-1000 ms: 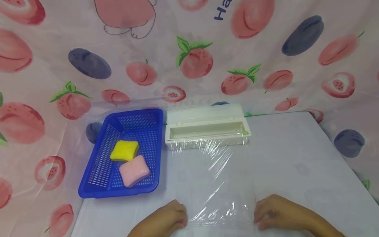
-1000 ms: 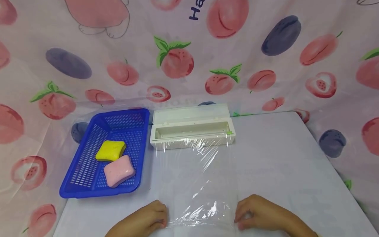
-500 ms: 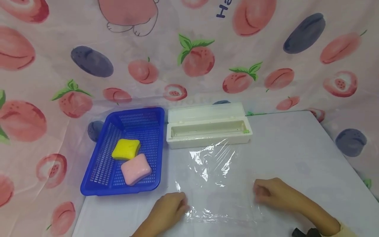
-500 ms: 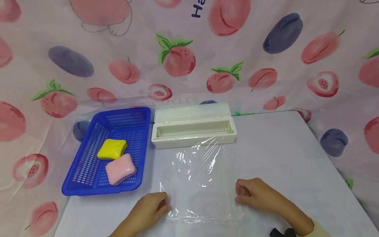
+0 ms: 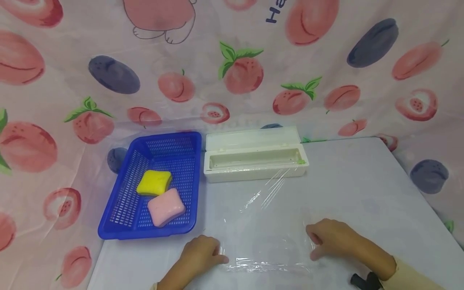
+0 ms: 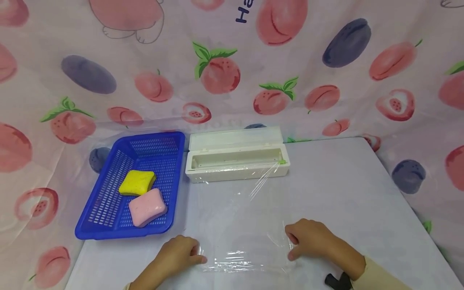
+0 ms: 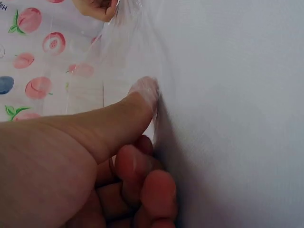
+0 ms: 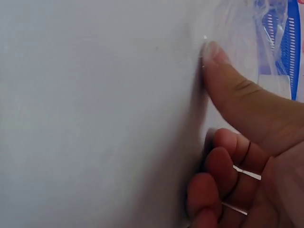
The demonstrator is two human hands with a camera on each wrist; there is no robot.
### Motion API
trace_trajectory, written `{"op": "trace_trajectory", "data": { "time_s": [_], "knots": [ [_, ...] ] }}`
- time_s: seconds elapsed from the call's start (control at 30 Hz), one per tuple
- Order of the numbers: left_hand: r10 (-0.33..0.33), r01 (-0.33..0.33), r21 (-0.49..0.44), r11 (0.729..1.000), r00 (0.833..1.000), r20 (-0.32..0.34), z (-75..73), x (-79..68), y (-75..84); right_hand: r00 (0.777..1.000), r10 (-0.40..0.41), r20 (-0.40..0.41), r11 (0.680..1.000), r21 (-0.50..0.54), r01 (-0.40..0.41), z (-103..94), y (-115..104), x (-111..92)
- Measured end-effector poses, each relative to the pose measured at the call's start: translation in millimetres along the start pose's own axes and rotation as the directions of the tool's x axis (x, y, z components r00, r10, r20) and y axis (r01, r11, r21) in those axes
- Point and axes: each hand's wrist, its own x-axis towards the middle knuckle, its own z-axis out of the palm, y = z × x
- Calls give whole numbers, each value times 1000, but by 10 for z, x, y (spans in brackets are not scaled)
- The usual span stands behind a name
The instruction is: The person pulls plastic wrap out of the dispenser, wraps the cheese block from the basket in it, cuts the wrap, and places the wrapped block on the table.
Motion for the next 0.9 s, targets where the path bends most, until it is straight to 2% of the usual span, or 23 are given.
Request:
{"op": "trace_trajectory", "data": {
  "time_s": [0.23,0.57,0.73,0.9],
  "knots": [
    [29,-29,11,1000,1000,1,-9,-12,-37,1000,12,25,1000,-25,-12,8,18,-1],
    [48,-48,-1,999,999,-15,-6,-53,-41,1000,0,5,999,-48,0,-7,-10,-25],
    [60,-55,88,995,996,-59,27,-67,-8,1000,7,-23,996,-85,-9,-20,-59,-52],
    [46,-25,210,977,994,-96,75,-69,50,998,-15,-67,994,-112,8,0,-77,-77]
  ]
}}
